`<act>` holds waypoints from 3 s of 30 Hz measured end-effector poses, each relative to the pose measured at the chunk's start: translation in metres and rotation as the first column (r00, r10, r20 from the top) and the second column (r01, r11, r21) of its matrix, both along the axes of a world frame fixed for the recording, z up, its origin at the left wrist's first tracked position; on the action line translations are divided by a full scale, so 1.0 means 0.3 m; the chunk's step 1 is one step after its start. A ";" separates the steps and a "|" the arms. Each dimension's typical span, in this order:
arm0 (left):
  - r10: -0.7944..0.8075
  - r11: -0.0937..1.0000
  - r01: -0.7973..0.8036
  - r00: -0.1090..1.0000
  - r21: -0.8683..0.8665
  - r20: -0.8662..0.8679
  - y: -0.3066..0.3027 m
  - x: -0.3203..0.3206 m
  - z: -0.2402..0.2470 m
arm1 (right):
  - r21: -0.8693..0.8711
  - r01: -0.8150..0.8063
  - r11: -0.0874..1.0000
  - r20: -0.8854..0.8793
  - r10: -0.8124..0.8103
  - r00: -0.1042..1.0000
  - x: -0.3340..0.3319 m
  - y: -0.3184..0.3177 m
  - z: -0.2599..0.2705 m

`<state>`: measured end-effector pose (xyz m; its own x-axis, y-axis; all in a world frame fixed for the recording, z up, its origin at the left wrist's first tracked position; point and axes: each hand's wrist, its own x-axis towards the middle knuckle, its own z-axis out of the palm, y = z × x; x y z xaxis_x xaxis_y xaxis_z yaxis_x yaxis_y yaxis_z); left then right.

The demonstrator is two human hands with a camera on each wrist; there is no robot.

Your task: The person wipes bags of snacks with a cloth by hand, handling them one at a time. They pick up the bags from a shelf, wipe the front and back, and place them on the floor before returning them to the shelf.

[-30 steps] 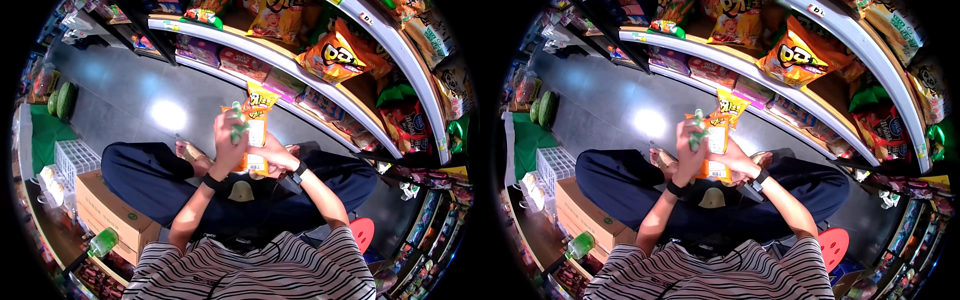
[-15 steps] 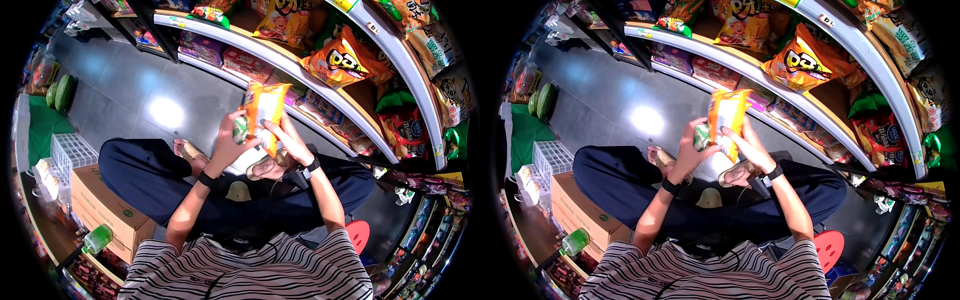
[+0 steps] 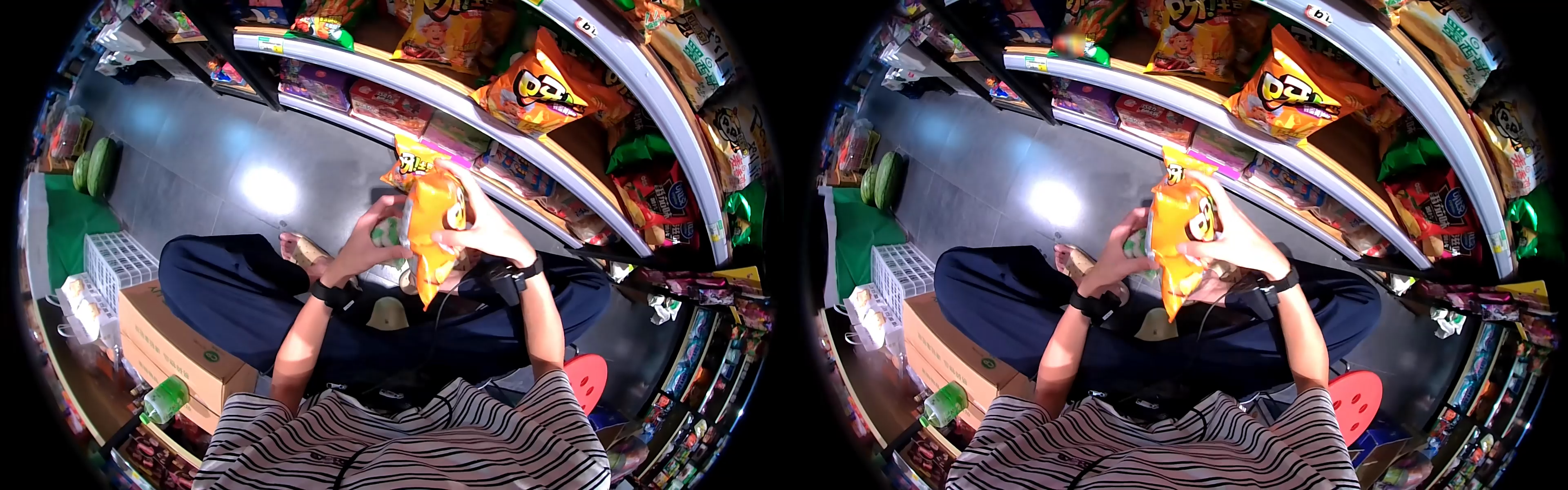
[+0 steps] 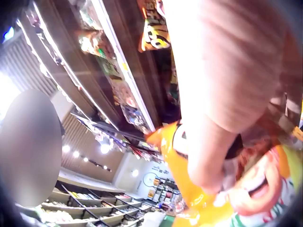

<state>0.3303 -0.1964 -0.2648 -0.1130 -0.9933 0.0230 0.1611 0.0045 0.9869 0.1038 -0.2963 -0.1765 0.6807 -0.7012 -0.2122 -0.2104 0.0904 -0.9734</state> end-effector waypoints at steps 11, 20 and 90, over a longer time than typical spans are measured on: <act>-0.175 0.980 0.174 0.985 -0.095 0.001 -0.007 -0.043 0.015 | -0.240 0.698 0.675 0.399 -0.587 0.704 -0.467 -0.063 0.165; -0.193 0.981 0.194 0.980 -0.014 0.039 -0.002 -0.065 0.017 | -0.851 0.479 -0.214 0.405 -0.848 0.342 -0.475 -0.244 0.088; 0.600 0.789 -0.464 0.722 -0.402 0.344 0.011 0.066 0.074 | 0.229 0.054 0.972 0.085 -0.076 0.994 0.216 0.137 -0.256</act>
